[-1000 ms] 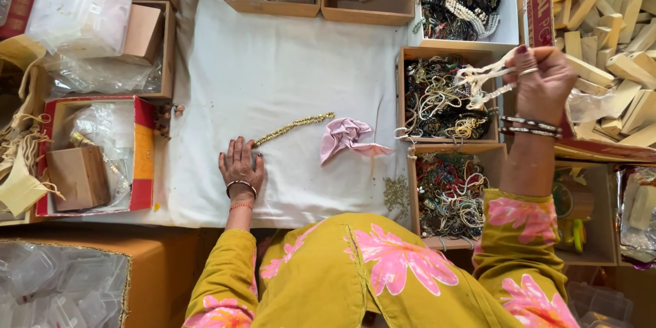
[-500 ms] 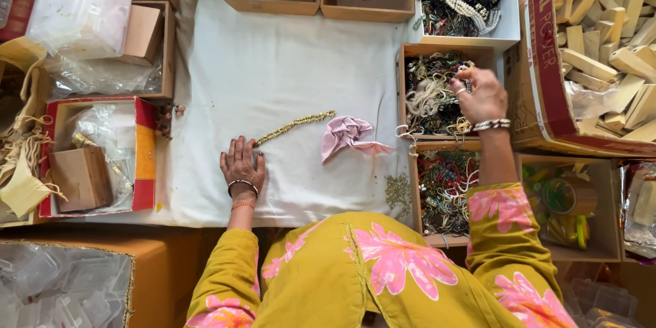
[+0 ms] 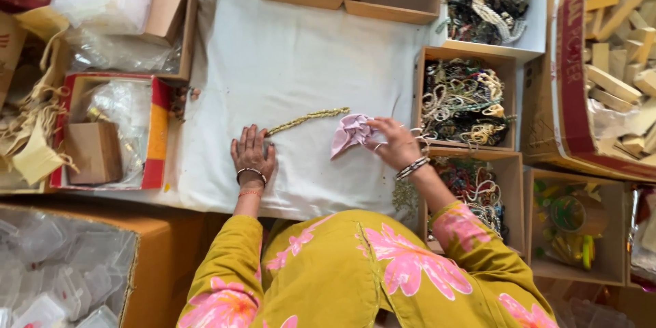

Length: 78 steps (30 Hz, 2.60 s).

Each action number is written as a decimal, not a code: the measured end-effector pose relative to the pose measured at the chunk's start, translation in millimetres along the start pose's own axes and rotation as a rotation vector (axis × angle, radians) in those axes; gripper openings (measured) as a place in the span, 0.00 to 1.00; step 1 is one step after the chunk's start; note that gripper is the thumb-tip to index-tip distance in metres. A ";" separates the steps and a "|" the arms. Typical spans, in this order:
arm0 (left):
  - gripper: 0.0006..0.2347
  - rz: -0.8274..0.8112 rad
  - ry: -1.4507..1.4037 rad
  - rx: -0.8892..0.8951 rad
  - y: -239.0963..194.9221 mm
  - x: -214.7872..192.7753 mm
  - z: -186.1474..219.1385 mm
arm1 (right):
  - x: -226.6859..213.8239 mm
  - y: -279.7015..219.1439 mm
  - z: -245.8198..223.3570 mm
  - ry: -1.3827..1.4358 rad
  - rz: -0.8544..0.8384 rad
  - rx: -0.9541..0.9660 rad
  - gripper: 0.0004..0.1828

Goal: Packaging and organizing various jewelry items into boxes and bags.

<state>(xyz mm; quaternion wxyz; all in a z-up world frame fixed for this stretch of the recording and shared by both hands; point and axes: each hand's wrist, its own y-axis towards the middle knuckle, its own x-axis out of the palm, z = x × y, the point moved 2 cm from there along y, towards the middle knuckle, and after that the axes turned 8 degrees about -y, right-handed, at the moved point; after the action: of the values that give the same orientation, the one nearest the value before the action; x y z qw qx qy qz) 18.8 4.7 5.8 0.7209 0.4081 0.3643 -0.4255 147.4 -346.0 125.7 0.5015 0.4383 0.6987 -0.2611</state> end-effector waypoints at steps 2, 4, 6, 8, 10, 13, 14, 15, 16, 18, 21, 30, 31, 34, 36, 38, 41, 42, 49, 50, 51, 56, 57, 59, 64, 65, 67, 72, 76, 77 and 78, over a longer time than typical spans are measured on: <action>0.20 -0.003 0.003 -0.006 -0.5 2.1 -1.4 | 17.1 -1.0 -22.0 -0.043 0.031 -0.123 0.28; 0.22 -0.008 -0.017 -0.004 -1.4 5.2 -3.8 | 34.2 -5.1 -34.2 -0.285 0.179 -0.313 0.32; 0.24 -0.009 -0.010 0.015 -2.1 10.4 -8.1 | 73.2 -8.1 -7.8 -0.273 0.183 -0.273 0.27; 0.26 -0.010 -0.001 0.036 -1.4 12.7 -10.2 | 92.0 -3.2 9.6 -0.259 0.189 -0.233 0.24; 0.26 -0.089 0.033 0.067 -2.0 13.7 -10.0 | 92.8 6.8 22.4 -0.086 0.115 0.016 0.19; 0.25 -0.170 0.029 0.063 -1.8 14.5 -9.5 | 77.2 26.2 -14.7 0.016 0.211 0.100 0.14; 0.25 -0.167 0.037 0.055 -3.6 15.4 -12.1 | 80.0 31.9 -40.2 0.023 0.207 0.092 0.14; 0.26 -0.181 0.032 0.072 -5.7 16.7 -14.7 | 82.4 37.1 -66.5 0.044 0.232 0.059 0.14; 0.27 -0.193 0.024 0.088 -6.4 19.6 -16.0 | 83.4 43.4 -91.5 0.062 0.257 0.024 0.14; 0.27 -0.248 0.040 0.104 -3.8 9.3 -16.8 | 118.6 50.3 -126.7 -0.005 0.177 -0.074 0.17; 0.28 -0.357 0.061 0.145 -0.7 1.1 -19.4 | 149.0 53.7 -156.9 -0.119 0.083 -0.251 0.21; 0.31 -0.327 0.000 0.233 0.7 2.0 -25.8 | 156.1 56.3 -38.0 -0.316 0.142 0.049 0.18; 0.31 -0.323 0.006 0.243 1.2 2.2 -26.2 | 143.7 56.3 -25.6 -0.362 0.224 0.107 0.18; 0.31 -0.365 0.015 0.229 2.8 0.3 -23.3 | 118.1 61.4 -20.2 -0.280 0.247 0.292 0.19; 0.30 -0.382 0.007 0.214 3.8 -4.7 -23.2 | 122.3 67.3 -43.2 -0.256 0.286 0.254 0.18; 0.30 -0.399 -0.006 0.200 5.5 -8.5 -21.4 | 134.5 70.8 -74.6 -0.236 0.325 0.217 0.16; 0.30 -0.475 0.085 0.200 8.4 -12.0 -18.4 | 165.6 69.4 -129.6 -0.327 0.237 -0.120 0.15; 0.29 -0.494 0.094 0.201 9.3 -13.6 -17.2 | 173.1 67.1 -139.8 -0.276 0.175 -0.186 0.15; 0.30 -0.411 0.023 0.234 5.8 -9.8 -20.2 | 152.6 81.0 -107.5 -0.287 0.129 -0.115 0.24; 0.30 -0.408 0.023 0.231 5.0 -8.7 -20.7 | 147.4 81.8 -102.1 -0.288 0.130 -0.119 0.24; 0.30 -0.397 0.027 0.237 4.1 -7.9 -21.0 | 142.1 82.5 -95.9 -0.302 0.122 -0.074 0.24; 0.30 -0.373 0.037 0.239 3.2 -3.5 -22.4 | 124.4 71.3 -44.4 -0.263 0.146 0.178 0.25; 0.30 -0.398 0.030 0.229 5.1 -3.7 -22.3 | 120.2 64.4 -37.7 -0.240 0.163 0.226 0.25; 0.30 -0.425 0.022 0.216 11.3 -7.8 -22.9 | 114.3 46.1 -28.6 -0.217 0.178 0.273 0.25; 0.22 -0.444 -0.353 0.120 42.4 -37.5 -35.5 | 118.0 2.2 -12.6 -0.221 0.143 0.278 0.24; 0.22 -0.443 -0.354 0.120 54.2 -57.4 -37.0 | 117.4 1.5 -16.2 -0.222 0.144 0.277 0.24; 0.13 -0.102 -0.580 0.129 76.1 -105.5 -43.3 | 118.5 -1.4 -25.7 -0.215 0.167 0.290 0.27; 0.12 0.064 -0.491 -0.106 110.3 -153.7 -105.5 | 118.6 5.2 -35.5 -0.195 0.202 0.354 0.24; 0.11 0.264 -0.222 -0.135 114.4 -175.0 -169.6 | 117.3 5.2 -36.2 -0.217 0.176 0.353 0.24; 0.11 0.264 -0.221 -0.138 111.7 -182.1 -182.1 | 117.1 4.7 -36.8 -0.216 0.174 0.351 0.24; 0.11 0.298 -0.160 -0.164 110.2 -190.1 -195.1 | 116.8 5.6 -37.4 -0.213 0.172 0.351 0.24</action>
<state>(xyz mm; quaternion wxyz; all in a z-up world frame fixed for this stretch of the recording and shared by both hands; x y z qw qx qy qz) 13.6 273.6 124.1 0.8335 0.3621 0.2748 -0.3141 121.5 -272.2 31.0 0.5090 0.5469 0.5457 -0.3795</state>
